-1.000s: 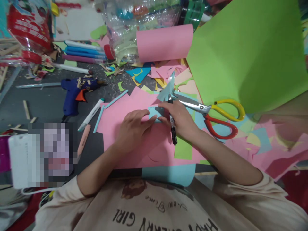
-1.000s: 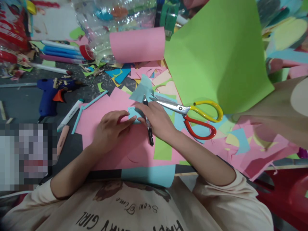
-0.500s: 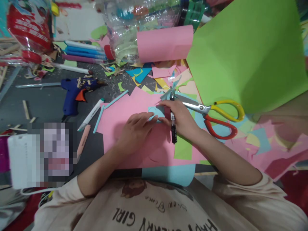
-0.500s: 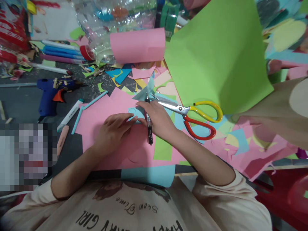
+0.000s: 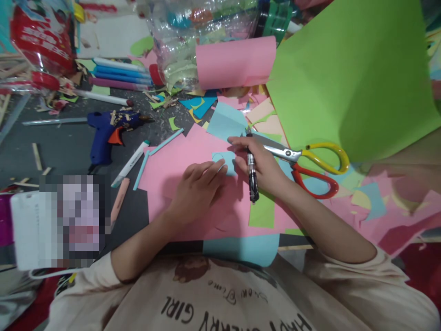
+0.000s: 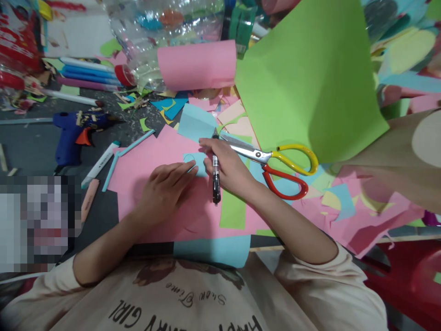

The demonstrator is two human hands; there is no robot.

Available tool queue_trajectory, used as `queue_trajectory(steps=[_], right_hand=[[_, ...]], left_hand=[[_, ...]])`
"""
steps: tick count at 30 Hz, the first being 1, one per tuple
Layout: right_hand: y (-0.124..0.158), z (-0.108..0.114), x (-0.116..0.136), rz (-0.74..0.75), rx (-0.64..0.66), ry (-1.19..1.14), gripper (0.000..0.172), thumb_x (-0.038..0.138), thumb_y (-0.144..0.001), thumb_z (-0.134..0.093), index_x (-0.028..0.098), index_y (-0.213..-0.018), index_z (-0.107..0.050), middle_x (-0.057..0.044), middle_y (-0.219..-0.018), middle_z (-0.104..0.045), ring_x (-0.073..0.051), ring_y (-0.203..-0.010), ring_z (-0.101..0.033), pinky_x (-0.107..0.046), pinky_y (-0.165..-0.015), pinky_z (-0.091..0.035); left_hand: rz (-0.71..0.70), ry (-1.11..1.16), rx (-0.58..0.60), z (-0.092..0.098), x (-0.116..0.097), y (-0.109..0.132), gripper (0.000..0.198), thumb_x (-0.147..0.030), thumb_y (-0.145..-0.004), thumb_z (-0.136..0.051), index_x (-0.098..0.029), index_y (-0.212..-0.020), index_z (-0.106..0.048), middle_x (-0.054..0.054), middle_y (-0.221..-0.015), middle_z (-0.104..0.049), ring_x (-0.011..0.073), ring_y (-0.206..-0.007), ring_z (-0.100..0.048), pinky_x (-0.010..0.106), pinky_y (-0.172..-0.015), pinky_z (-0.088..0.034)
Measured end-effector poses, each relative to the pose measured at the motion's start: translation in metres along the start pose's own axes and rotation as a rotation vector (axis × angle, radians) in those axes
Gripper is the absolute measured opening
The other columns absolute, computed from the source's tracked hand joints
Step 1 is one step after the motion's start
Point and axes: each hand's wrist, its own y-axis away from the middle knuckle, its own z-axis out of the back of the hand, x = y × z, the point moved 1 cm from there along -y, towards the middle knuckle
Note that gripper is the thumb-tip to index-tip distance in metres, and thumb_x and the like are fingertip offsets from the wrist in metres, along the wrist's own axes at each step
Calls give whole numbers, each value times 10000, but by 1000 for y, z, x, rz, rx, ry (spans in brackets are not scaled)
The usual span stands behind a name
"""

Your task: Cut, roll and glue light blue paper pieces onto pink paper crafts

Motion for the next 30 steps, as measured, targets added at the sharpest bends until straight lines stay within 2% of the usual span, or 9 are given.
queue_trajectory(steps=[3,6,9,12,15,18,22,30], right_hand=[[0,1,1,-65,-31,-142,234,368,-934,-553,238,-1128,-545,-96,-1098,-702,-238,-1028,-672,-446,-899,-544],[2,-1,-1,-86,-90,-315,379,559,-925,-512,246,-1137,-541,-78,-1060,-698,-224,-1001,-678,-428,-902,-540],[3,-2,-4,-102,-139,-369,492,653,-905,-460,267,-1203,-524,-48,-1019,-679,-201,-954,-663,-394,-876,-539],[3,-1,-4,-146,-161,-348,412,602,-908,-487,247,-1100,-571,-38,-976,-669,-187,-896,-653,-362,-824,-542],[0,0,0,-181,-92,-300,234,429,-890,-568,218,-966,-637,-33,-921,-699,-178,-844,-664,-344,-787,-545],[-3,2,4,-198,-53,-232,137,321,-827,-625,206,-874,-681,-28,-857,-728,-171,-756,-666,-329,-722,-545],[-6,3,6,-221,-7,-197,127,298,-817,-613,203,-821,-697,-19,-772,-727,-149,-664,-643,-299,-642,-520],[-7,3,8,-215,75,-134,100,239,-839,-601,195,-825,-690,-7,-708,-686,-137,-647,-626,-275,-628,-493]], left_hand=[[8,-16,-1,2,-3,-1,292,-268,-1011,-408,-140,-1235,-546,81,-1194,-716,220,-1070,-659,351,-876,-472],[10,-31,30,4,-6,-1,300,-243,-1008,-410,-114,-1242,-546,82,-1173,-721,215,-1090,-648,342,-890,-463],[22,-62,68,5,-8,-1,296,-225,-1001,-426,-113,-1240,-561,81,-1178,-718,208,-1113,-629,332,-915,-454],[34,-62,79,4,-9,-1,314,-220,-991,-443,-95,-1250,-570,102,-1188,-710,209,-1118,-616,331,-924,-453],[41,-54,85,4,-9,-2,333,-217,-991,-434,-93,-1269,-570,110,-1195,-704,215,-1113,-613,339,-916,-454],[45,-57,101,4,-10,-3,338,-222,-991,-434,-114,-1279,-574,102,-1214,-698,221,-1113,-610,345,-906,-457],[41,-59,98,5,-11,-3,347,-228,-981,-456,-98,-1278,-581,118,-1226,-691,233,-1120,-603,354,-901,-460],[42,-58,90,4,-11,-2,325,-233,-985,-454,-106,-1240,-610,97,-1245,-692,233,-1110,-606,357,-906,-466]])
